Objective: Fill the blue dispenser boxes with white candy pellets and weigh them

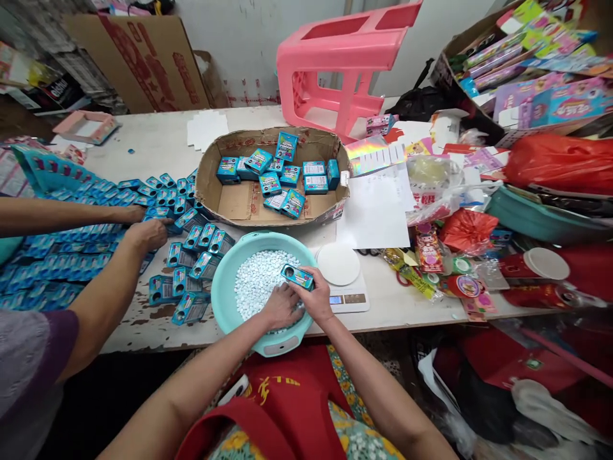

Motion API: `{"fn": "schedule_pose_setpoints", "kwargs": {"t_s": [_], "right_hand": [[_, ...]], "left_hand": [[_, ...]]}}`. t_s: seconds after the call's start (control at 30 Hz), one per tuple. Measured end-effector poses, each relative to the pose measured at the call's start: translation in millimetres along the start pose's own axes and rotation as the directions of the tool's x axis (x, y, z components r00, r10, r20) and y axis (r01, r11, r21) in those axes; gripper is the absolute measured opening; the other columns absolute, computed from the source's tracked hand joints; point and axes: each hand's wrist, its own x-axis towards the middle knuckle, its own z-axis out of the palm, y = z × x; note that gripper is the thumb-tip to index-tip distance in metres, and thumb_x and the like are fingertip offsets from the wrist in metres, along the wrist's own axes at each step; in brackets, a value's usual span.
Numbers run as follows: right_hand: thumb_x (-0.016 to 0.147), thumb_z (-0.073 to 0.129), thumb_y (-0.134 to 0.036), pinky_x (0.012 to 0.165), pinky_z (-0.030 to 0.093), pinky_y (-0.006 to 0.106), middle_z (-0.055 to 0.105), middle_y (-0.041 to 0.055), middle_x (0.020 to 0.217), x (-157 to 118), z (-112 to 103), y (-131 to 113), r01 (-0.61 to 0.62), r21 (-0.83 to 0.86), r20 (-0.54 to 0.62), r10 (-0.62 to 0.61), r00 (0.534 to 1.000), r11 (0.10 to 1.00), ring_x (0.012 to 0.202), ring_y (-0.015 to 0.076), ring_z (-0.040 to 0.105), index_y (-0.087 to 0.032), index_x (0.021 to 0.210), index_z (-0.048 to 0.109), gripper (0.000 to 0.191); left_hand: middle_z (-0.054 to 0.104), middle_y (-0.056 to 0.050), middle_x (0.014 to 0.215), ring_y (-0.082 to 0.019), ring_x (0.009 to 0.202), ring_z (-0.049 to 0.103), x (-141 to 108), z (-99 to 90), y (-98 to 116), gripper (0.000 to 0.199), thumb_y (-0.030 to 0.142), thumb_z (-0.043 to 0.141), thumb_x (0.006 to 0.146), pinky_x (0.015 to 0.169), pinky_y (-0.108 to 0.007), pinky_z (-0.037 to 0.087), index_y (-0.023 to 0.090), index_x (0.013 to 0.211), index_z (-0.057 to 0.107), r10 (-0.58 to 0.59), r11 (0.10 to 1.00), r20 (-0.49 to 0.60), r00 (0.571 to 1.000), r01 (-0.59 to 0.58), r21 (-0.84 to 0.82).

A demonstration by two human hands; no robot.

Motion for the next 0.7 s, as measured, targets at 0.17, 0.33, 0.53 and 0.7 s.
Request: {"fn": "schedule_pose_setpoints", "kwargs": {"t_s": [0.17,0.33,0.53,0.7], "right_hand": [[0.074,0.069,-0.031,0.091,0.047,0.038,0.061,0.0061,0.103,-1.6,0.1,-0.5,0.017,-0.025,0.009,-0.017,1.0,1.0,0.099,0.021,0.058,-0.021,0.104,0.058,0.033],[0.073,0.07,-0.031,0.087,0.048,0.038,0.062,0.0052,0.099,-9.5,3.6,-10.2,0.049,-0.082,0.101,-0.04,0.994,0.995,0.097,0.0217,0.058,-0.022,0.101,0.06,0.031],[0.071,0.068,-0.024,0.082,0.047,0.037,0.063,0.0045,0.094,-14.3,18.1,-6.2,0.072,-0.229,0.233,-0.018,0.972,0.971,0.092,0.0225,0.058,-0.022,0.098,0.061,0.027],[0.07,0.07,-0.021,0.083,0.045,0.036,0.063,0.004,0.096,-16.7,22.4,-32.0,0.139,-0.246,0.312,-0.057,0.948,0.959,0.094,0.0226,0.058,-0.024,0.099,0.062,0.03]], "left_hand": [[0.061,-0.011,0.094,-0.028,0.089,0.054,-40.4,-8.4,-31.6,0.019,0.031,0.059,0.071,0.079,-0.04,0.041,0.02,0.086,0.064,-0.145,0.983,0.026,0.989,0.147,-0.108],[0.056,-0.002,0.064,-0.019,0.063,0.055,-36.3,-29.1,-46.2,0.008,0.028,0.061,0.068,0.061,-0.028,0.04,0.021,0.069,0.059,-0.516,0.764,-0.148,0.844,0.375,-0.526],[0.053,0.002,0.058,-0.01,0.041,0.045,-27.7,-76.7,-11.5,0.02,0.034,0.066,0.066,0.038,-0.02,0.03,0.018,0.075,0.056,-0.689,0.063,-0.117,0.716,-0.102,-0.993],[0.055,0.001,0.066,-0.013,0.056,0.058,-17.1,-99.6,13.8,0.02,0.035,0.06,0.071,0.053,-0.026,0.046,0.018,0.069,0.049,-0.723,-0.084,-0.237,0.649,-0.423,-0.902]]}}
